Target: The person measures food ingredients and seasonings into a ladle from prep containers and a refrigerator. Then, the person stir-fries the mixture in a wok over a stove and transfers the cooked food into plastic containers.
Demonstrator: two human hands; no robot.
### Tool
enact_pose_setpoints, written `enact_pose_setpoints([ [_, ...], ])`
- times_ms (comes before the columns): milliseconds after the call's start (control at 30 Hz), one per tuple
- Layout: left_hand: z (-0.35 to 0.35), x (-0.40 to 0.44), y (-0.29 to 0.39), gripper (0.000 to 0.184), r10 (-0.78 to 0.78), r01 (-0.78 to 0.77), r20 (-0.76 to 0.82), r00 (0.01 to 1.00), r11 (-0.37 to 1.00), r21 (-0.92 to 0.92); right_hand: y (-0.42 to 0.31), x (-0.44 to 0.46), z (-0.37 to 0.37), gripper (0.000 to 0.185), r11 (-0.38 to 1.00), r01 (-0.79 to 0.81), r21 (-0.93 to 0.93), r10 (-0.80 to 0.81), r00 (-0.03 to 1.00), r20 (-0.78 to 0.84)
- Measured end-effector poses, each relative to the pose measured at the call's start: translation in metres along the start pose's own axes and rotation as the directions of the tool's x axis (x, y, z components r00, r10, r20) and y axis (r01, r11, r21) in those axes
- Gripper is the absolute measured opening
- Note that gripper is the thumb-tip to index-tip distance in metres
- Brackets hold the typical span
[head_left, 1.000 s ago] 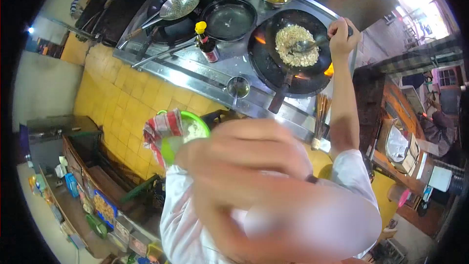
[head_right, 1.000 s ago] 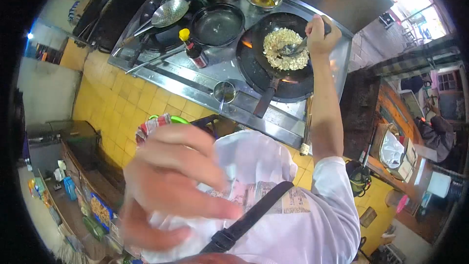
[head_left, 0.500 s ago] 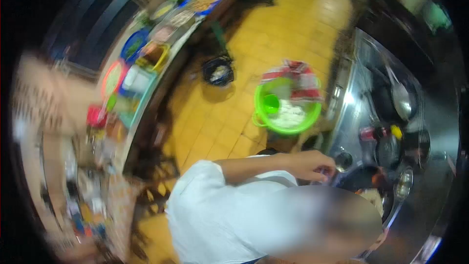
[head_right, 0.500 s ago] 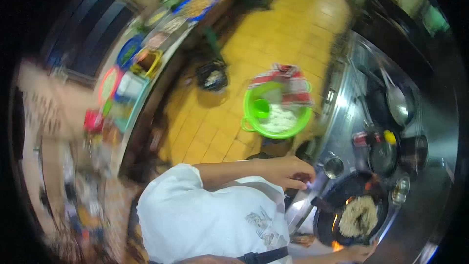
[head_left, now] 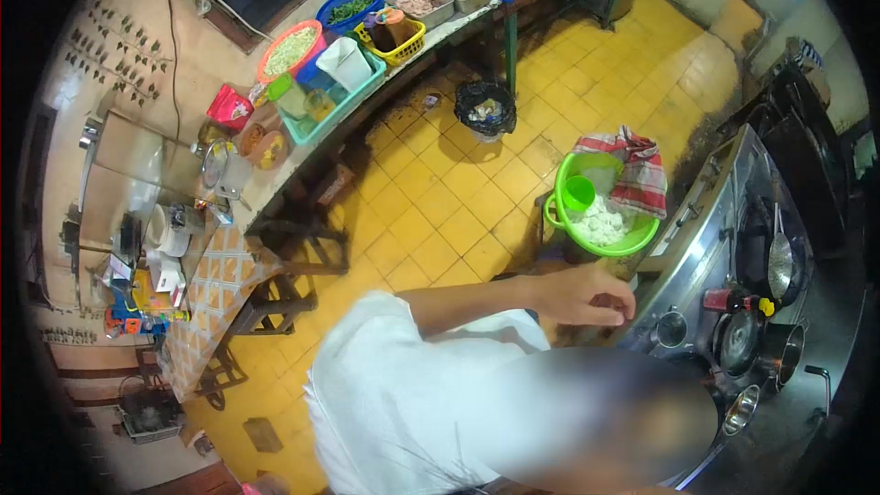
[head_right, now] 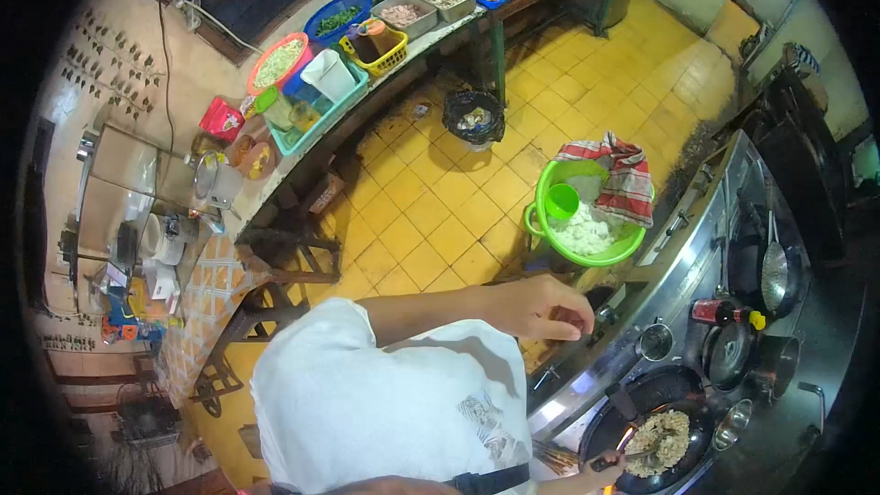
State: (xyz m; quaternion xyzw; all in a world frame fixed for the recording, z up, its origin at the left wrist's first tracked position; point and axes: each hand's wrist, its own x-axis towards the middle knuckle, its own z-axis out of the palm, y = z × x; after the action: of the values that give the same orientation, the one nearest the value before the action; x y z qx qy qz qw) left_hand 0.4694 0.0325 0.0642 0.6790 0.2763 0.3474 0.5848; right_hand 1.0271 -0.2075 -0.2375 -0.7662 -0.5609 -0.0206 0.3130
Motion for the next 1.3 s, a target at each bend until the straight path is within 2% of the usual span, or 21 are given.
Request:
enact_pose_setpoints([
  [33, -0.003, 0.0, 0.011, 0.019, 0.132, -0.131, -0.058, 0.99, 0.991, 0.013, -0.047, 0.011, -0.027, 0.012, 0.633, -0.62, 0.464, 0.582, 0.776, 0.244],
  [67, -0.007, -0.001, 0.024, 0.019, 0.258, -0.256, -0.113, 0.959, 0.966, 0.033, -0.081, 0.019, -0.044, 0.018, -0.199, -0.821, 0.535, 0.691, 0.269, 0.671],
  [100, -0.011, -0.004, 0.046, 0.019, 0.382, -0.369, -0.152, 0.912, 0.924, 0.103, -0.062, 0.011, -0.039, 0.016, -0.221, -0.857, 0.465, 0.7, 0.193, 0.687],
  [133, -0.011, -0.003, 0.062, 0.021, 0.56, -0.545, -0.255, 0.788, 0.828, 0.135, -0.064, 0.007, -0.037, 0.016, -0.144, -0.88, 0.452, 0.735, 0.211, 0.645],
  [167, -0.01, -0.003, 0.077, 0.024, 0.703, -0.69, -0.348, 0.621, 0.7, 0.184, -0.074, 0.008, -0.036, 0.016, -0.065, -0.888, 0.455, 0.754, 0.256, 0.605],
  [233, -0.011, 0.002, 0.107, 0.027, 0.902, -0.829, -0.389, 0.188, 0.358, 0.429, -0.095, 0.011, -0.03, 0.017, 0.068, -0.888, 0.455, 0.779, 0.332, 0.532],
  [300, -0.018, 0.009, 0.125, 0.045, 0.966, -0.873, -0.244, -0.082, 0.048, 0.485, -0.117, 0.023, -0.024, 0.017, 0.178, -0.875, 0.451, 0.77, 0.409, 0.49],
  [333, -0.016, 0.012, 0.13, 0.045, 0.965, -0.866, -0.243, -0.097, 0.039, 0.498, -0.129, 0.03, -0.021, 0.017, 0.225, -0.864, 0.45, 0.762, 0.444, 0.472],
  [400, 0.0, 0.008, 0.139, 0.038, 0.898, -0.871, -0.377, -0.227, -0.014, 0.491, -0.152, 0.044, -0.017, 0.017, 0.306, -0.843, 0.442, 0.741, 0.502, 0.446],
  [433, 0.004, -0.006, 0.144, 0.038, 0.895, -0.864, -0.377, -0.238, -0.017, 0.504, -0.163, 0.051, -0.014, 0.017, 0.337, -0.833, 0.439, 0.729, 0.526, 0.437],
  [500, 0.004, -0.037, 0.152, 0.05, 0.811, -0.998, -0.583, -0.05, -0.014, 0.066, -0.188, 0.061, -0.008, 0.017, 0.398, -0.812, 0.426, 0.703, 0.569, 0.427],
  [533, -0.008, -0.037, 0.146, 0.05, 0.809, -0.996, -0.584, -0.064, -0.019, 0.082, -0.2, 0.067, -0.004, 0.017, 0.423, -0.802, 0.422, 0.69, 0.587, 0.423],
  [567, -0.02, -0.031, 0.135, 0.063, 0.906, -0.947, -0.394, -0.155, -0.022, 0.322, -0.212, 0.071, -0.002, 0.017, 0.444, -0.793, 0.416, 0.679, 0.601, 0.421],
  [600, -0.037, -0.034, 0.135, 0.078, 0.967, -0.841, -0.174, -0.187, -0.067, 0.536, -0.225, 0.075, 0.002, 0.017, 0.466, -0.785, 0.408, 0.667, 0.615, 0.42],
  [633, -0.047, -0.041, 0.138, 0.091, 0.957, -0.837, -0.211, -0.201, -0.056, 0.545, -0.237, 0.078, 0.005, 0.017, 0.482, -0.777, 0.406, 0.658, 0.627, 0.418],
  [667, -0.061, -0.045, 0.141, 0.091, 0.954, -0.832, -0.214, -0.209, -0.058, 0.552, -0.247, 0.08, 0.007, 0.017, 0.498, -0.77, 0.399, 0.649, 0.636, 0.418],
  [733, -0.094, -0.056, 0.153, 0.029, 0.929, -0.781, -0.226, -0.293, -0.096, 0.617, -0.265, 0.084, 0.01, 0.017, 0.525, -0.759, 0.386, 0.631, 0.651, 0.421],
  [867, -0.121, -0.068, 0.162, 0.018, 0.892, -0.792, -0.38, -0.245, 0.042, 0.609, -0.293, 0.087, 0.013, 0.017, 0.573, -0.738, 0.356, 0.608, 0.674, 0.42],
  [967, -0.134, -0.067, 0.169, 0.016, 0.891, -0.792, -0.4, -0.216, 0.08, 0.605, -0.303, 0.085, 0.012, 0.018, 0.588, -0.733, 0.341, 0.606, 0.679, 0.414],
  [1067, -0.138, -0.054, 0.176, 0.014, 0.916, -0.774, -0.357, -0.184, 0.09, 0.627, -0.308, 0.083, 0.012, 0.018, 0.6, -0.726, 0.335, 0.603, 0.686, 0.407],
  [1300, -0.099, -0.001, 0.194, 0.011, 0.984, -0.743, -0.124, -0.128, -0.012, 0.669, -0.285, 0.072, -0.007, 0.018, 0.596, -0.716, 0.363, 0.633, 0.697, 0.337],
])
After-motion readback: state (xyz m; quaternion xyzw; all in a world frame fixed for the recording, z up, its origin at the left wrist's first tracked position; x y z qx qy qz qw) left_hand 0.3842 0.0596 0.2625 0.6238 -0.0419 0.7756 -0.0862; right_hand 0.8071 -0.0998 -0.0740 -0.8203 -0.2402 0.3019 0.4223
